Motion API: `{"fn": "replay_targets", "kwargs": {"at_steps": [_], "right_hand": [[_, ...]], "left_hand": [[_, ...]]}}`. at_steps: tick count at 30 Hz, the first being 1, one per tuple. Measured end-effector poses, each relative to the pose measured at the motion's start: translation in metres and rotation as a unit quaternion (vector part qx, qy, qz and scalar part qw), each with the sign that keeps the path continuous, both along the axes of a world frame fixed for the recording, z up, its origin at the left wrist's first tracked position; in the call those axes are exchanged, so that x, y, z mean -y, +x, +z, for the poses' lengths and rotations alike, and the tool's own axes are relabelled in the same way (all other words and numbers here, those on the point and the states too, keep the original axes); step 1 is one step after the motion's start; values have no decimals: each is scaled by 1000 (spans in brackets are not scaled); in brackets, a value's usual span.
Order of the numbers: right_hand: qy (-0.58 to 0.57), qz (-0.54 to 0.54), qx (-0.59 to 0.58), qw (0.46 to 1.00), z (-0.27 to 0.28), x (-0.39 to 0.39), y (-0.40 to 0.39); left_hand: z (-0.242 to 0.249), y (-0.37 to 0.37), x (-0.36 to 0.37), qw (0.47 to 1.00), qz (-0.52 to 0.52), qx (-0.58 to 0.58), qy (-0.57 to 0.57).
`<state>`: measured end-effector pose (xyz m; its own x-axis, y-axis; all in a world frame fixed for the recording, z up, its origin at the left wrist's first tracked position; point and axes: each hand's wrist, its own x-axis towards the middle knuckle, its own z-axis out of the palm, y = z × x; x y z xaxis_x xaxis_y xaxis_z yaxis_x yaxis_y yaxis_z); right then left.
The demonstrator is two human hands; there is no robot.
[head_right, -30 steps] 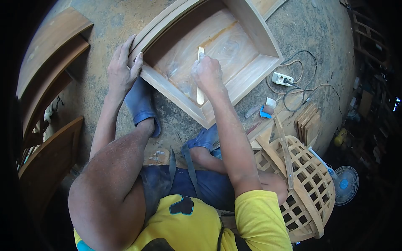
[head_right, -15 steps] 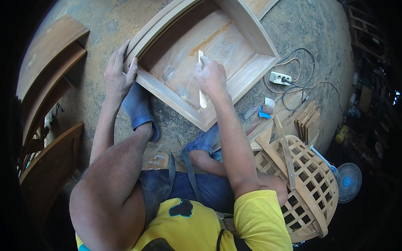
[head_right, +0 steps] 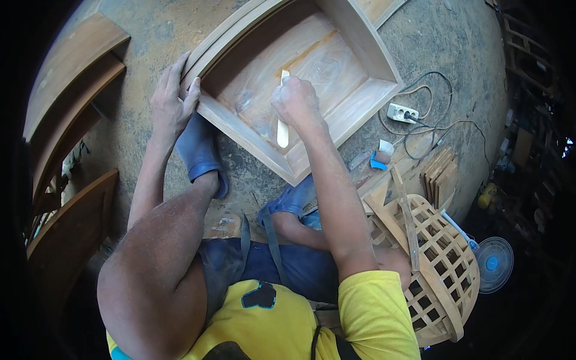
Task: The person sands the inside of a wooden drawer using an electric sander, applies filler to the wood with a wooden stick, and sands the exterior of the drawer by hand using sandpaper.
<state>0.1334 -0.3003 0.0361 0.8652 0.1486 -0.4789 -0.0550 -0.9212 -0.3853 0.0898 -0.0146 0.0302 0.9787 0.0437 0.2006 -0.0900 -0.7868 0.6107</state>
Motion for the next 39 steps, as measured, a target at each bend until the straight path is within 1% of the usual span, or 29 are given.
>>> {"fn": "replay_targets", "kwargs": {"at_steps": [3,5,6,8,9,11,12,14,15,17,20,21,23,27,29,31,33,37,39], "right_hand": [[-5,-18,-2,1000,1,-14,-20],[-24,-33,-51,998,11,-21,-25],[-24,-35,-51,998,10,-20,-29],[29,5,-55,998,11,-20,-36],[29,3,-53,998,13,-18,-39],[77,-88,-74,990,30,-18,-34],[76,-87,-73,991,28,-12,-29],[52,-147,-15,988,21,4,-11],[53,-148,-18,987,18,11,-1],[9,-102,50,993,15,22,22],[20,-93,65,993,7,29,45],[21,-91,63,994,4,28,45],[30,-54,11,998,5,22,43],[33,-40,5,999,5,-5,3],[7,-42,-9,999,6,-16,-11],[5,-44,-23,999,13,-17,-23],[93,-42,-68,992,20,-14,-32],[94,-52,-50,993,12,-3,-45],[77,-98,2,992,7,-2,-46]], "left_hand": [[0,0,-1,1000,-1,-4,-4],[1,0,0,1000,-2,-5,-8],[2,0,1,1000,1,-10,-5],[3,-1,1,1000,2,-13,-3],[4,-1,0,1000,0,-13,-4],[3,1,1,1000,-3,-8,-8],[2,1,1,1000,-2,2,-4],[2,0,1,1000,-3,8,3],[3,0,1,1000,-2,7,4],[4,0,2,1000,-3,4,4],[4,0,1,1000,1,-4,-2],[3,0,0,1000,0,-8,2],[2,0,-1,1000,4,-14,8],[0,0,0,1000,-1,4,6],[0,0,0,1000,5,6,4],[1,0,0,1000,0,4,4],[2,0,-1,1000,-3,7,4],[0,0,0,1000,-3,11,3],[-3,0,-1,1000,-4,13,6]]}}
